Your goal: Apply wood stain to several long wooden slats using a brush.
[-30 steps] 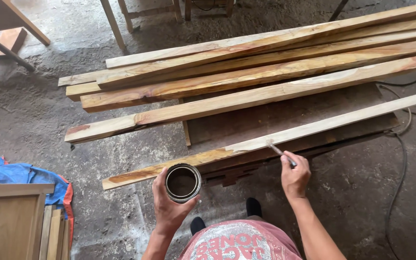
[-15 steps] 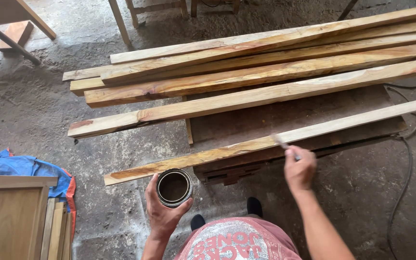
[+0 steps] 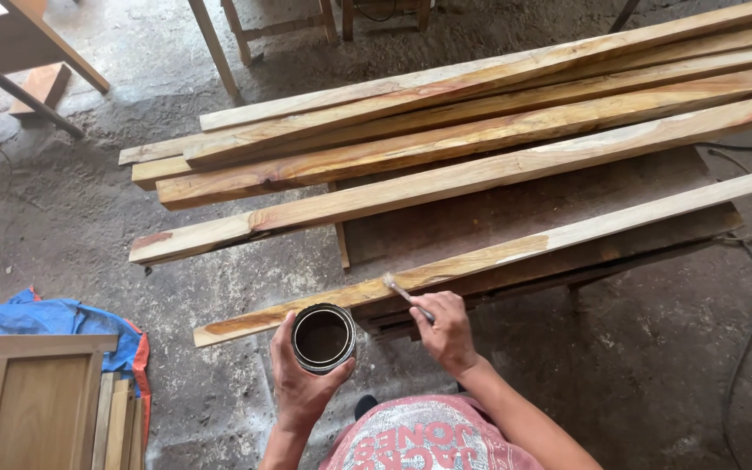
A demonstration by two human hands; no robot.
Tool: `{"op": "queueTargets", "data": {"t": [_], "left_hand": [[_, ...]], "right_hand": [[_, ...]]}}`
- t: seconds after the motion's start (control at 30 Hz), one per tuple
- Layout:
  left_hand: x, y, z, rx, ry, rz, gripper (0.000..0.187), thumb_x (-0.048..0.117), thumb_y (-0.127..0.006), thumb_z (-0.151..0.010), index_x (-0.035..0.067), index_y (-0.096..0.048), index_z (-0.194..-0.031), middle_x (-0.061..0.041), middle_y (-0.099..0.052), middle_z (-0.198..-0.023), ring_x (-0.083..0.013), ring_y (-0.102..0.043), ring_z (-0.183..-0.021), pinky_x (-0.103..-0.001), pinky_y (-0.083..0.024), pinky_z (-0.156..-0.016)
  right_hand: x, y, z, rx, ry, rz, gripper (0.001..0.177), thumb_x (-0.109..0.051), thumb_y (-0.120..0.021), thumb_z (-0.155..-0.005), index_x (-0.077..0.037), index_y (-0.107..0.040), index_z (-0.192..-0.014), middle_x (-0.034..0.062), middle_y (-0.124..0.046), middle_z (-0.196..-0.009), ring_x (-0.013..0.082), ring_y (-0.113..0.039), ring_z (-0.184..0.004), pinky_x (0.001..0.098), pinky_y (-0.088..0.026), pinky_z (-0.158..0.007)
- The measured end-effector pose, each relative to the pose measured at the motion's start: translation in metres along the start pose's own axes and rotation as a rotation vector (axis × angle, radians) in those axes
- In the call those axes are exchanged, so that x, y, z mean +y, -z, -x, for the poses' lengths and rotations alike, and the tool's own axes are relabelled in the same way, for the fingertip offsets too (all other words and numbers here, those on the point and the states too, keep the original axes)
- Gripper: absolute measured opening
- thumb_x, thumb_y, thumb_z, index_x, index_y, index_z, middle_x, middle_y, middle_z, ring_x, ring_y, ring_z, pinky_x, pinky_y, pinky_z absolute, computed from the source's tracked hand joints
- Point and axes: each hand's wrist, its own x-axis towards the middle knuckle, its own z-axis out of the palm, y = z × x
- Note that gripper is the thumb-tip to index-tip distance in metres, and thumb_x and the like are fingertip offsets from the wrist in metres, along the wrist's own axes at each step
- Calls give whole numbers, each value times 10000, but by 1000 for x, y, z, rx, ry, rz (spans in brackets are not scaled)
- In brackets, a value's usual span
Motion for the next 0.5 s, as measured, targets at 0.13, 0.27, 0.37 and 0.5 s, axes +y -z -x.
{"op": "queueTargets", "data": {"t": [0.13, 0.27, 0.37, 0.5], "left_hand": [[6, -4, -5, 14, -36, -21, 1152, 319, -948, -563, 51, -337, -1502, -197, -499, -1379, -355, -496, -1307, -487, -426, -1093], [15, -13, -8, 15, -34, -20, 1154, 327, -946, -566, 53, -341, -1509, -199, -505, -1364, -341, -527, -1274, -466, -460, -1069], [23, -24, -11, -3, -37, -26, 1161, 323, -943, -563, 50, -336, -1514, -195, -507, -1351, -344, -530, -1263, -465, -463, -1064], [40, -44, -13, -19, -44, -76, 1169, 315, -941, -547, 60, -332, -1512, -185, -521, -1360, -343, -532, -1267, -471, -451, -1075]], "right_hand": [[64, 50, 10, 83, -153, 120, 111, -142, -717, -919, -68, -768, -984, 80, -756, -923, 229, -682, -885, 397, -492, -859], [137, 125, 23, 266, -305, 364, 117, -132, -721, -951, -54, -758, -1031, 130, -734, -992, 303, -659, -948, 432, -504, -896], [171, 149, 26, 351, -374, 410, 122, -131, -722, -975, -50, -751, -1061, 139, -731, -1027, 319, -651, -972, 433, -508, -907], [133, 135, 17, 295, -259, 289, 116, -103, -718, -931, -55, -732, -1036, 134, -726, -1031, 318, -648, -987, 421, -512, -905]]}}
